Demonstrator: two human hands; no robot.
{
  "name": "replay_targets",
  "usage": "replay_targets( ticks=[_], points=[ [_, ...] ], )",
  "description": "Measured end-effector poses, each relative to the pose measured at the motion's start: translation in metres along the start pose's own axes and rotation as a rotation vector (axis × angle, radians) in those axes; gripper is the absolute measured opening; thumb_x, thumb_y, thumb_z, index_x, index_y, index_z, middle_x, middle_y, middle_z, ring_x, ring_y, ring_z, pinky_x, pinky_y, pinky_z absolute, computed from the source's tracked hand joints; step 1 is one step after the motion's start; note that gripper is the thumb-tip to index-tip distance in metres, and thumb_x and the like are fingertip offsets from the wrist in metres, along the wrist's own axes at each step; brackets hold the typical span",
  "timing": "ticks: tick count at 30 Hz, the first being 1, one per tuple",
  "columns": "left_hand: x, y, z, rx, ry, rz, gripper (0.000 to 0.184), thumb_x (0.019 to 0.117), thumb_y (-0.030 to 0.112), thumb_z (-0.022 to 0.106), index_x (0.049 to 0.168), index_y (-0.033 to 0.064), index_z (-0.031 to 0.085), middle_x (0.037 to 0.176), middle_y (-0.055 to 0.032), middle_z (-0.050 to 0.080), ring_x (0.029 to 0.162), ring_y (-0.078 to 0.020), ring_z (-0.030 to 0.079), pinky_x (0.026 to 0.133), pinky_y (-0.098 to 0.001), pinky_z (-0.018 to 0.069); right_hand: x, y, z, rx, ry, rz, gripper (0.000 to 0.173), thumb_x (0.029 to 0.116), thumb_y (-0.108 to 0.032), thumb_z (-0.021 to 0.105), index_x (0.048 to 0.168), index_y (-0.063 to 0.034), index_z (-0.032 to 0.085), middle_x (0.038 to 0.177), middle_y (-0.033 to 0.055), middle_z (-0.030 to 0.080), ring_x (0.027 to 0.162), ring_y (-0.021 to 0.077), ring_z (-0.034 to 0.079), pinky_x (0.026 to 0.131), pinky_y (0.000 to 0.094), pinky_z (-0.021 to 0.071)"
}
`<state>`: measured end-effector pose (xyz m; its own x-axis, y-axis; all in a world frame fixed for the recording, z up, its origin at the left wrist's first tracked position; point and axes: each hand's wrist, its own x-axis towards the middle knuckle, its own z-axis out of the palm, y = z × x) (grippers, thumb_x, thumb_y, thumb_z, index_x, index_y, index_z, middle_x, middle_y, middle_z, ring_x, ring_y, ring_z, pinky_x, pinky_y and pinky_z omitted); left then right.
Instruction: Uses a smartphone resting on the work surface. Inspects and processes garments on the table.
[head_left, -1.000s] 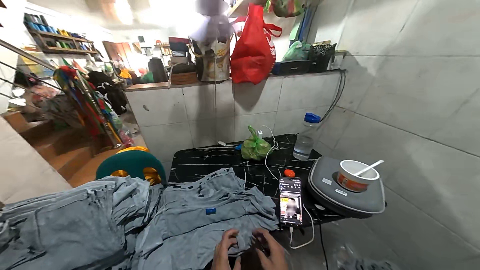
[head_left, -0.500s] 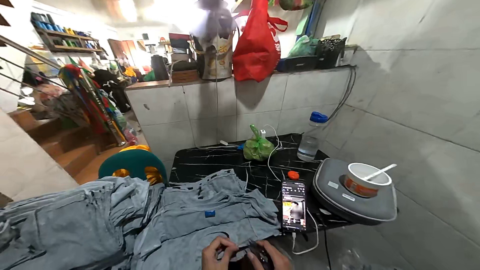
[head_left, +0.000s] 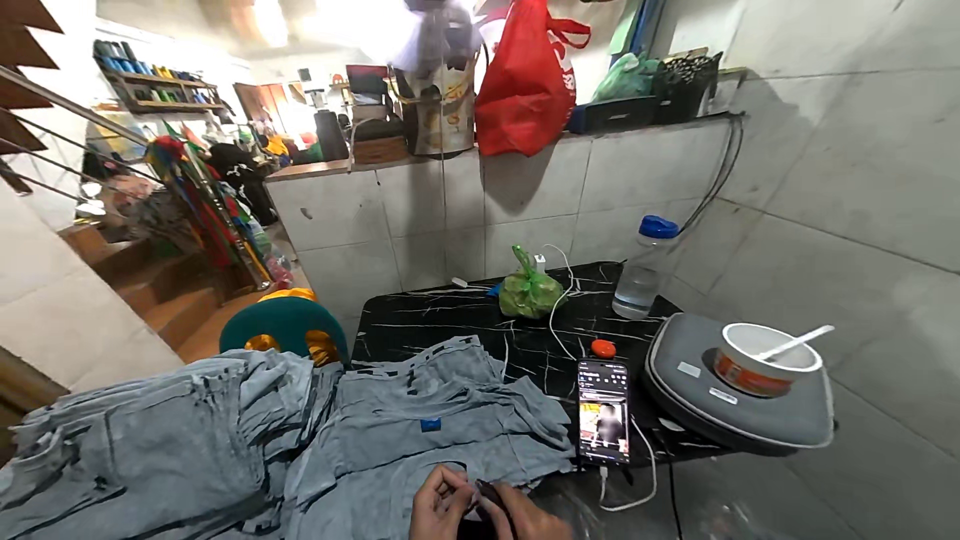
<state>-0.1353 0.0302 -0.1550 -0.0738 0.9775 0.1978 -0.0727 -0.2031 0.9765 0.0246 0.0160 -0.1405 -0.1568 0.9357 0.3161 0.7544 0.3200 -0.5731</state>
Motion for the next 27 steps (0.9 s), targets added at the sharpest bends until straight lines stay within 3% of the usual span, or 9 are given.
replay_targets(
  ticks=[8,11,13,15,17,18,21,24,27],
  points=[
    [0.002,0.003,-0.003,-0.024,-0.017,-0.031,0.003,0.0986,-0.002,0.055,0.096,-0.0008,0.056,0.105,-0.0115,0.073,0.090,-0.0144,0.073,0.081,-0.0315,0.0611,0.004,-0.004,-0.006,0.026,0.153,0.068,0.035,0.1046,-0.032,0.057,0.105,-0.0017,0.075,0.079,0.0141,0.074,0.066,0.0322,0.073,0.057,0.0532,0.0576],
    [0.002,0.007,0.000,-0.102,0.014,-0.094,0.008,0.1047,0.003,0.040,0.103,-0.0003,0.048,0.113,-0.0158,0.073,0.088,-0.0214,0.076,0.080,-0.0376,0.0635,0.010,-0.008,-0.005,0.156,0.197,0.133,0.040,0.0975,-0.037,0.069,0.105,0.0023,0.073,0.081,0.0149,0.073,0.068,0.0300,0.071,0.062,0.0513,0.0587],
    [0.002,0.009,0.005,-0.143,0.039,-0.124,0.009,0.1059,0.005,0.036,0.106,0.0012,0.045,0.110,-0.0142,0.073,0.086,-0.0200,0.075,0.077,-0.0361,0.0630,0.015,-0.009,0.004,0.204,0.109,0.164,0.044,0.0911,-0.038,0.076,0.105,0.0041,0.072,0.094,0.0178,0.072,0.081,0.0322,0.072,0.073,0.0523,0.0598],
    [0.001,0.009,0.004,-0.135,0.029,-0.125,0.010,0.1061,0.005,0.034,0.108,0.0013,0.043,0.114,-0.0147,0.072,0.089,-0.0217,0.075,0.077,-0.0373,0.0635,0.019,-0.008,0.010,0.237,0.010,0.191,0.036,0.0876,-0.024,0.077,0.108,0.0054,0.071,0.104,0.0210,0.071,0.091,0.0363,0.072,0.081,0.0557,0.0579],
    [0.000,0.009,-0.010,-0.027,-0.109,-0.043,0.006,0.1022,0.000,0.047,0.102,-0.0037,0.052,0.126,-0.0180,0.069,0.102,-0.0254,0.074,0.088,-0.0404,0.0624,0.022,-0.005,0.013,0.358,0.062,0.173,0.022,0.0863,-0.006,0.073,0.105,0.0066,0.073,0.098,0.0206,0.073,0.088,0.0333,0.072,0.082,0.0526,0.0584],
    [-0.001,0.009,-0.022,0.093,-0.233,0.018,0.009,0.0980,0.001,0.058,0.097,-0.0061,0.065,0.133,-0.0186,0.065,0.114,-0.0252,0.069,0.098,-0.0407,0.0581,0.023,-0.001,0.014,0.453,0.092,0.173,0.017,0.0895,-0.004,0.070,0.102,0.0069,0.074,0.091,0.0184,0.074,0.083,0.0278,0.072,0.080,0.0472,0.0587],
    [0.000,0.013,-0.041,0.337,-0.496,0.125,0.021,0.0951,0.000,0.062,0.102,0.0044,0.081,0.147,-0.0207,0.055,0.139,-0.0293,0.052,0.116,-0.0443,0.0448,0.024,0.015,0.015,0.826,0.065,0.289,0.013,0.0955,-0.004,0.064,0.100,0.0046,0.073,0.079,0.0044,0.069,0.069,0.0053,0.062,0.069,0.0248,0.0547],
    [0.001,0.015,-0.028,0.341,-0.264,0.103,0.019,0.0923,-0.001,0.069,0.110,-0.0006,0.075,0.126,-0.0134,0.070,0.115,-0.0199,0.069,0.102,-0.0374,0.0574,0.024,0.021,0.011,1.078,-0.034,0.455,0.008,0.0962,-0.004,0.065,0.102,-0.0003,0.069,0.063,-0.0016,0.058,0.045,0.0027,0.043,0.043,0.0212,0.0391],
    [0.001,0.016,-0.006,0.441,-0.111,0.107,0.037,0.0839,0.012,0.084,0.116,0.0005,0.071,0.112,-0.0103,0.072,0.097,-0.0146,0.070,0.085,-0.0304,0.0604,0.023,0.024,0.007,1.134,-0.095,0.499,0.006,0.0983,-0.006,0.063,0.101,-0.0026,0.068,0.060,-0.0032,0.055,0.042,0.0022,0.040,0.041,0.0204,0.0369]
  ],
)
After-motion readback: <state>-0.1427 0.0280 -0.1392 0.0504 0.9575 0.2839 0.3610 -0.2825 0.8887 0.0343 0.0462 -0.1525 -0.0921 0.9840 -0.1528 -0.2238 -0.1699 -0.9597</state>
